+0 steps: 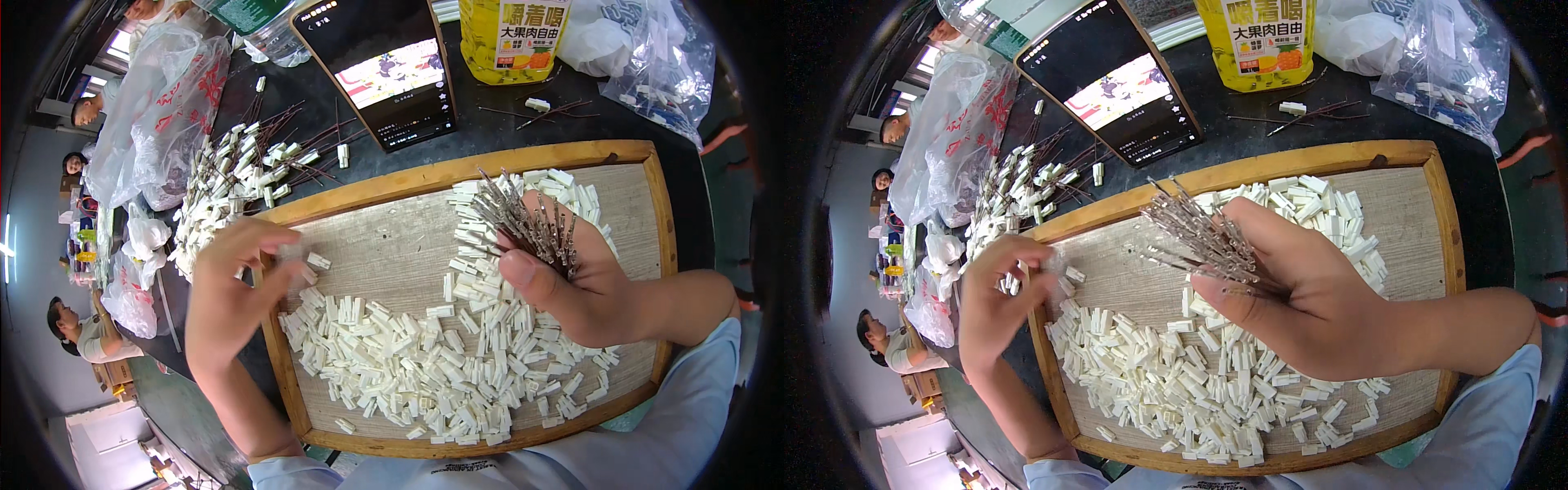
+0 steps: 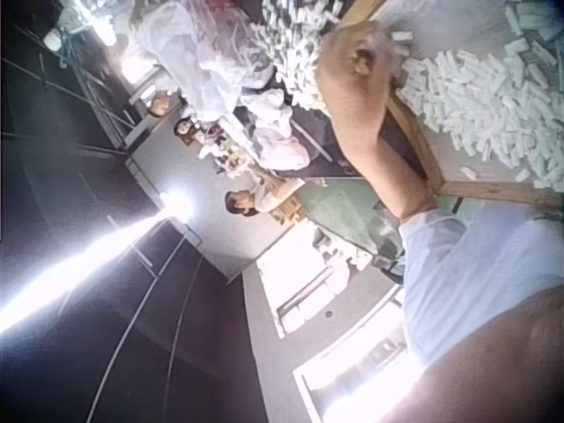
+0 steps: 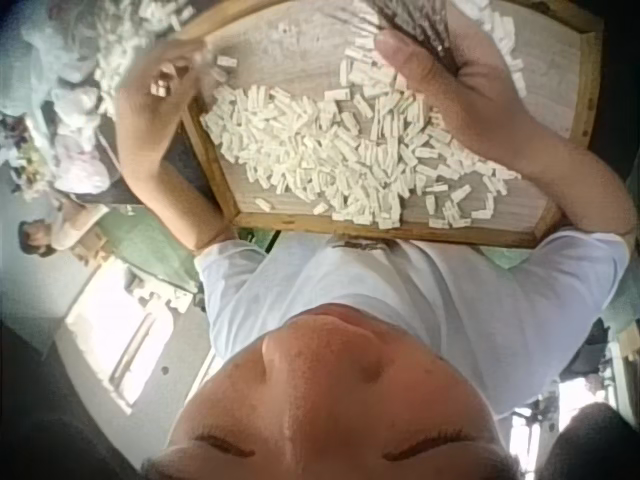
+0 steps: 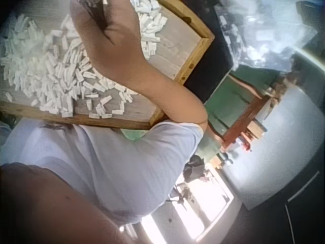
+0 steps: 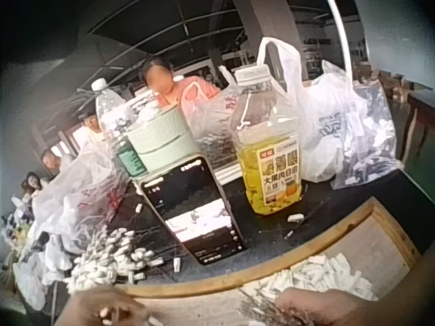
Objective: The person inserts metal pins into white plastic connector housings by hand, assembling connector assemblies.
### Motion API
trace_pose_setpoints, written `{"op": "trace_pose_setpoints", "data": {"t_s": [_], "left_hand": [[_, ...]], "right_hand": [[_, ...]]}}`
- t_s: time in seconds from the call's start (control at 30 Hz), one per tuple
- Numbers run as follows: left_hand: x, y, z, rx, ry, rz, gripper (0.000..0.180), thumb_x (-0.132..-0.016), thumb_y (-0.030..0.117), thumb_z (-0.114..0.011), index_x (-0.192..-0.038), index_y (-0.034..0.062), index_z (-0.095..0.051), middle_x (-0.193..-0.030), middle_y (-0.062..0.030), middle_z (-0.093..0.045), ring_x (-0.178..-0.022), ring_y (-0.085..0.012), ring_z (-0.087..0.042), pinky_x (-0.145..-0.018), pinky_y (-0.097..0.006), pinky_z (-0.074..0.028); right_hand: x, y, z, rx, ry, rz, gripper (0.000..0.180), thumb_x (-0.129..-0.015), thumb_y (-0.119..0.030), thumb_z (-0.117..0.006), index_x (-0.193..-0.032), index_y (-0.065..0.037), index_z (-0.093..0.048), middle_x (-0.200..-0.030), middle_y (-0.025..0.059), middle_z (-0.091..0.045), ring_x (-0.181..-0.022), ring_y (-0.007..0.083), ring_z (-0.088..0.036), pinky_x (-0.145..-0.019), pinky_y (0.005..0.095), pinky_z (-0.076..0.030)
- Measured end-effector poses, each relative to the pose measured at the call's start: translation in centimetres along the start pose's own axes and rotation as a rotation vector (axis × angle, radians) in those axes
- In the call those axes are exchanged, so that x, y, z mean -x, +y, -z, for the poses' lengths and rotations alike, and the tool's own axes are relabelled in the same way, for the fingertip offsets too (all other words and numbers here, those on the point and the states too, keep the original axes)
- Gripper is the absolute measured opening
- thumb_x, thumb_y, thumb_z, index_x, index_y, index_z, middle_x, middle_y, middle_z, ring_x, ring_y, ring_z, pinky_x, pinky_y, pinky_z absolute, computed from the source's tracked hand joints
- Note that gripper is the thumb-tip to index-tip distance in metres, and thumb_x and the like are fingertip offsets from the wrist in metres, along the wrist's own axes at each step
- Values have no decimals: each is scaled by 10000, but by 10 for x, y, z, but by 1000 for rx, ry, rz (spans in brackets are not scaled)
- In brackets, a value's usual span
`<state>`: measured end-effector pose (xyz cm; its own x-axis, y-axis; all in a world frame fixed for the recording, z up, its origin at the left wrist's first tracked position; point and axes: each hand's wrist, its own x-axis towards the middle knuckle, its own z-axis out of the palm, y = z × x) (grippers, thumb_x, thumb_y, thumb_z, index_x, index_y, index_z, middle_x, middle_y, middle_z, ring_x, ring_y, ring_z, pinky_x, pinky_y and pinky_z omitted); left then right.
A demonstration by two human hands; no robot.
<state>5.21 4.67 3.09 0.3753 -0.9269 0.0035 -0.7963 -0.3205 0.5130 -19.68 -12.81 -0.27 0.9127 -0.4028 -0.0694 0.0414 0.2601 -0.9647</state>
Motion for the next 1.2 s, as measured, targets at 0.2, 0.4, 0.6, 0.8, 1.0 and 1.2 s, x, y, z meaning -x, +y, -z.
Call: {"op": "trace_pose_setpoints", "data": {"t_s": [0.2,0.4,0.6,0.8,1.0,1.2], "left_hand": [[0,7,-31,-227,-12,-28,214,-795,-8,-606,-1002,43,-630,-835,-102,-561,-706,-240,-571,-630,-323,-463],[5,44,-42,302,244,-285,248,-771,-62,-627,-1011,-1,-632,-898,-147,-605,-827,-254,-630,-708,-311,-496],[18,62,-56,1127,-2,-61,210,-736,-101,-683,-928,-75,-604,-924,-211,-659,-965,-292,-642,-854,-380,-514],[16,58,-60,1065,-79,-83,224,-739,-99,-686,-933,-76,-577,-941,-218,-656,-962,-278,-643,-853,-360,-511],[17,60,-61,1053,-60,-81,212,-740,-100,-687,-918,-70,-577,-958,-221,-653,-963,-271,-643,-854,-354,-508],[18,62,-66,1047,-21,-86,200,-754,-100,-674,-925,-58,-580,-977,-218,-650,-987,-276,-634,-874,-358,-505]], "right_hand": [[1,2,7,101,-74,-51,133,-910,-133,-564,-962,-21,-516,-748,-32,-507,-649,14,-437,-552,191,-360],[3,3,8,49,-130,-53,118,-891,-142,-594,-891,-40,-534,-700,-51,-506,-572,-2,-410,-484,177,-320],[2,-2,6,52,-177,-169,133,-857,-127,-645,-925,-35,-578,-701,-48,-560,-575,-4,-454,-484,165,-334],[1,-10,9,89,-174,-289,141,-869,-167,-645,-893,-33,-607,-696,-44,-572,-601,-1,-469,-508,178,-355],[1,-3,7,37,-128,-163,169,-866,-184,-658,-923,-28,-627,-706,-31,-582,-626,-3,-476,-535,181,-366],[2,0,4,-70,-155,-214,152,-852,-146,-670,-935,-22,-640,-702,-28,-589,-636,-1,-495,-539,186,-380]]}}
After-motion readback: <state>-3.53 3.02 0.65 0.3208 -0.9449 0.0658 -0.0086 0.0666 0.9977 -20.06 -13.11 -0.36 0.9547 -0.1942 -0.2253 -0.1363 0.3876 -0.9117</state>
